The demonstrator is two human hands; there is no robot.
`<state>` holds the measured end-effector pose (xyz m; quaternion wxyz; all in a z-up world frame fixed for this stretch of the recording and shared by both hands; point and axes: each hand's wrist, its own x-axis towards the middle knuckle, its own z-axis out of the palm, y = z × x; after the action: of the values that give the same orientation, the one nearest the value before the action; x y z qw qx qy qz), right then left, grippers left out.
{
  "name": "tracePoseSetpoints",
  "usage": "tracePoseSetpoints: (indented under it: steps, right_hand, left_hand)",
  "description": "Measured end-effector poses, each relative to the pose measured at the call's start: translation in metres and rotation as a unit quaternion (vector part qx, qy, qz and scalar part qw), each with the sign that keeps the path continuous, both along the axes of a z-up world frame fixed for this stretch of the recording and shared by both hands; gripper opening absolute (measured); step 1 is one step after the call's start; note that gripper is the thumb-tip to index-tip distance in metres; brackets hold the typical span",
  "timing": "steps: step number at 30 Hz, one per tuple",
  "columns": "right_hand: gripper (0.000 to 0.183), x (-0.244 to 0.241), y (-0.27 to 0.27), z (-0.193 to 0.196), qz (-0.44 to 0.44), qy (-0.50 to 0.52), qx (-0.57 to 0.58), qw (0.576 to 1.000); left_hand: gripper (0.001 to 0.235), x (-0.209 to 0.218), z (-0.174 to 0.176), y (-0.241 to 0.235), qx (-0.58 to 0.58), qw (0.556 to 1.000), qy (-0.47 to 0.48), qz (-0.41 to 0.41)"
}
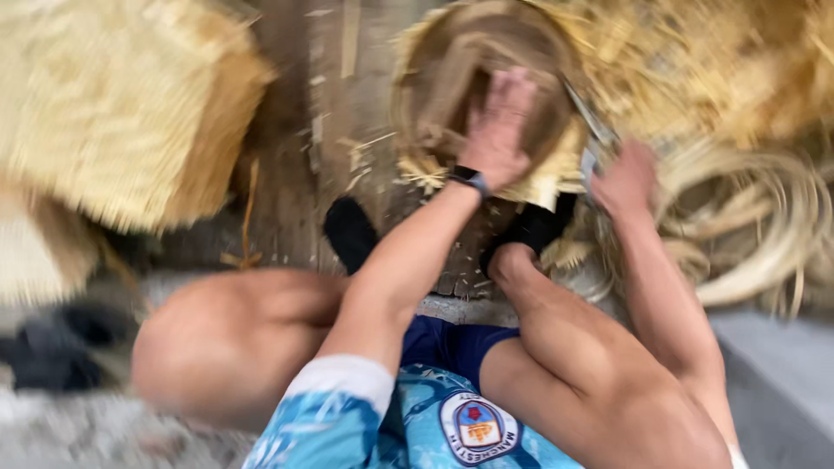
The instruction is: The person sits on the floor and repeatedly assembles round woven trays. They place a woven mat onto a wooden base, fit a bamboo ring over the edge, and trim excess material with shears. Finished trays are stacked nearby.
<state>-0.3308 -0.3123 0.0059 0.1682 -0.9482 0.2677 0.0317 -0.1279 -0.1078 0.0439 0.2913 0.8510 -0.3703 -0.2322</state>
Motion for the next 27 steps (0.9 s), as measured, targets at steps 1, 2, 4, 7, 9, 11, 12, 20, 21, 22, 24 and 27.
tracePoseSetpoints:
  steps: [1,2,4,7,9,11,12,20,21,22,24,27]
  right_hand:
    - [0.051,0.010,-0.002,0.005,-0.048,0.055,0.028,0.997]
    - [0.048,0.019,0.001,0.010,-0.096,0.108,0.058,0.988]
    - [0.051,0.032,0.006,0.022,-0.121,0.129,0.083,0.981]
    - [0.055,0.032,0.008,0.036,-0.089,0.090,0.047,0.991]
    - [0.056,0.035,0.010,0.034,-0.048,0.044,-0.037,0.997]
    - [0.057,0.043,0.010,0.023,-0.009,0.001,-0.155,0.988]
    - [0.055,0.046,0.008,0.017,-0.022,0.029,-0.107,0.994]
    - [0.035,0.021,-0.020,-0.001,-0.082,0.281,0.116,0.949]
    - [0.039,0.027,-0.023,-0.001,-0.063,0.257,0.083,0.961]
    - [0.045,0.036,-0.025,0.000,-0.043,0.233,0.050,0.970]
    - [0.049,0.062,-0.031,0.000,0.011,0.125,-0.121,0.985]
    - [0.050,0.092,-0.033,-0.002,0.043,0.046,-0.253,0.965]
  left_hand:
    - [0.115,0.001,0.001,0.000,0.003,1.000,-0.002,-0.006]
    - [0.116,0.001,0.003,0.000,0.007,1.000,-0.005,-0.012]
    - [0.118,0.006,0.008,0.006,0.010,1.000,-0.014,-0.018]
    - [0.118,0.005,0.014,0.007,0.007,1.000,-0.019,-0.020]
    - [0.117,0.004,0.016,0.006,0.006,0.999,-0.036,-0.019]
    - [0.118,0.006,0.017,0.005,0.005,0.999,-0.035,-0.027]
    - [0.118,0.007,0.017,0.003,0.006,0.999,-0.035,-0.030]
    - [0.118,0.007,0.018,0.011,0.006,0.998,-0.036,-0.056]
    - [0.118,0.007,0.016,0.011,0.006,0.997,-0.039,-0.059]
    - [0.118,0.007,0.015,0.011,0.012,0.998,-0.032,-0.061]
    - [0.119,0.008,0.013,0.006,0.022,0.998,-0.023,-0.058]
    - [0.119,0.009,0.013,0.009,0.013,0.997,-0.041,-0.071]
